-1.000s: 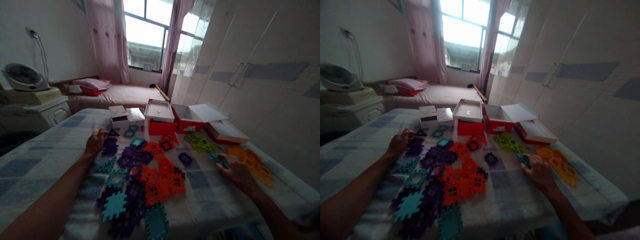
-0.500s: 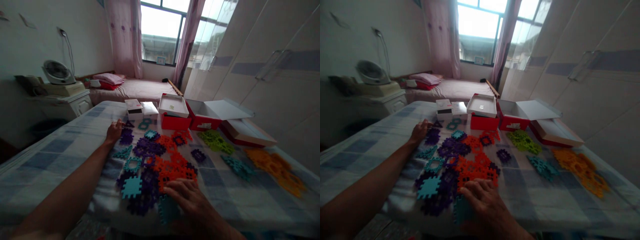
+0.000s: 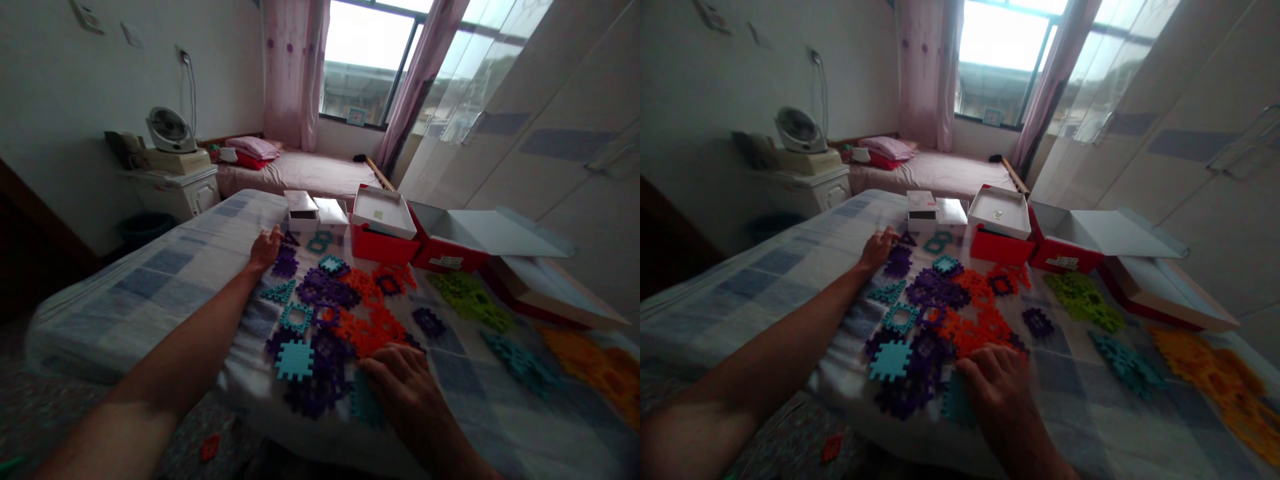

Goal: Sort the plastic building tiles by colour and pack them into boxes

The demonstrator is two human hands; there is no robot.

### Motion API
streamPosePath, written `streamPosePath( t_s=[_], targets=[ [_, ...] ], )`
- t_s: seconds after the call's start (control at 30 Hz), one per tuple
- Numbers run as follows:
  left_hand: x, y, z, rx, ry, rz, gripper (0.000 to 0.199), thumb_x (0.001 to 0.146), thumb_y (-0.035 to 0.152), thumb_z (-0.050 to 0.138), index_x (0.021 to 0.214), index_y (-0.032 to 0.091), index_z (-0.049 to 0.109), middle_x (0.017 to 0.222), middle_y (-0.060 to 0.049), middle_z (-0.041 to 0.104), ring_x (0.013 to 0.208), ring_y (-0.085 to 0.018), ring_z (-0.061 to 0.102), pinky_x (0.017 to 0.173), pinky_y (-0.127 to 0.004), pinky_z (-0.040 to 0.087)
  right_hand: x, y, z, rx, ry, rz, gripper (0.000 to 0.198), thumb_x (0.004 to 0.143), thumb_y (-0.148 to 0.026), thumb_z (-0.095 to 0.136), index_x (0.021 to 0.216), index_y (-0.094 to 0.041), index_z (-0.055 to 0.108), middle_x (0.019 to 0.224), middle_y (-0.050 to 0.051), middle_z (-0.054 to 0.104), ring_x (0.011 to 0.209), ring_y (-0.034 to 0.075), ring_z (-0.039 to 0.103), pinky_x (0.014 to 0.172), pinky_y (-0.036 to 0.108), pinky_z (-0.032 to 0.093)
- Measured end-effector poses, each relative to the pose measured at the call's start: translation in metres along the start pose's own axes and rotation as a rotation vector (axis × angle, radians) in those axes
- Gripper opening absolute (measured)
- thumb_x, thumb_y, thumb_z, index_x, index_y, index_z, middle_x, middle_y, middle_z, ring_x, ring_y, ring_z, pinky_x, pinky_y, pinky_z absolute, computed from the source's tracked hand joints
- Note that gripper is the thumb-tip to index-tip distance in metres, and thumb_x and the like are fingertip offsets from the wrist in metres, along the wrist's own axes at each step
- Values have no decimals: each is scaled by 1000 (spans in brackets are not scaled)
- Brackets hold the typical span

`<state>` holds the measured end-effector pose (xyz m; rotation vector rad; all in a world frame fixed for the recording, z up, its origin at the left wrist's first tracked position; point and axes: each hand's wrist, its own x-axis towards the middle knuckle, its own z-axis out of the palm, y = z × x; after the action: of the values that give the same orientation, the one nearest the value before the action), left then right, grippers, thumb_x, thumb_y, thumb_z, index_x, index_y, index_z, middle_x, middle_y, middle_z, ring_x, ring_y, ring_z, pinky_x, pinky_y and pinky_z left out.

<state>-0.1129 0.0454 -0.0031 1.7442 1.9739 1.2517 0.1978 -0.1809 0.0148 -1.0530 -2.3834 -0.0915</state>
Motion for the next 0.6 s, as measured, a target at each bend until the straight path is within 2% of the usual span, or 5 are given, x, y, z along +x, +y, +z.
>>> streamPosePath(
  t_s=[0.13, 0.3, 0.43, 0.5, 0.6],
  targets=[
    [-2, 1, -1, -14, 5, -5, 70, 90, 51, 11, 84, 13, 69, 89, -14, 67, 92, -24, 61, 88, -34, 42, 6, 10, 0, -39, -6, -1, 14, 90, -19, 48, 96, -24, 60, 96, 4, 63, 98, 21, 52, 86, 36, 35],
    [-1, 1, 1, -18, 16, -14, 70, 90, 51, 11, 84, 14, 69, 91, -14, 67, 90, -23, 62, 88, -33, 43, 22, 11, -9, 87, 47, 113, 11, 91, -19, 44, 93, -22, 55, 91, 5, 61, 88, 19, 54, 79, 33, 40],
    [1, -1, 2, -18, 23, -9, 71, 90, 52, 10, 83, 14, 69, 91, -13, 67, 91, -23, 61, 90, -33, 42, 46, -17, -15, 368, -107, 272, 11, 91, -17, 42, 93, -22, 52, 90, 3, 59, 83, 15, 56, 73, 27, 44],
    [1, -1, 2, -19, 24, -6, 71, 89, 53, 10, 82, 14, 69, 90, -13, 66, 90, -23, 61, 90, -33, 42, 59, -37, -9, 467, -217, 242, 13, 87, -12, 46, 92, -22, 52, 91, 2, 60, 85, 14, 56, 76, 26, 45],
    [0, -2, 1, -18, 25, 2, 71, 89, 53, 10, 81, 14, 69, 88, -13, 66, 89, -23, 61, 89, -33, 43, 70, -58, 11, 387, -243, 153, 16, 81, -6, 53, 89, -20, 54, 100, 3, 61, 98, 17, 53, 88, 33, 41]
  ],
)
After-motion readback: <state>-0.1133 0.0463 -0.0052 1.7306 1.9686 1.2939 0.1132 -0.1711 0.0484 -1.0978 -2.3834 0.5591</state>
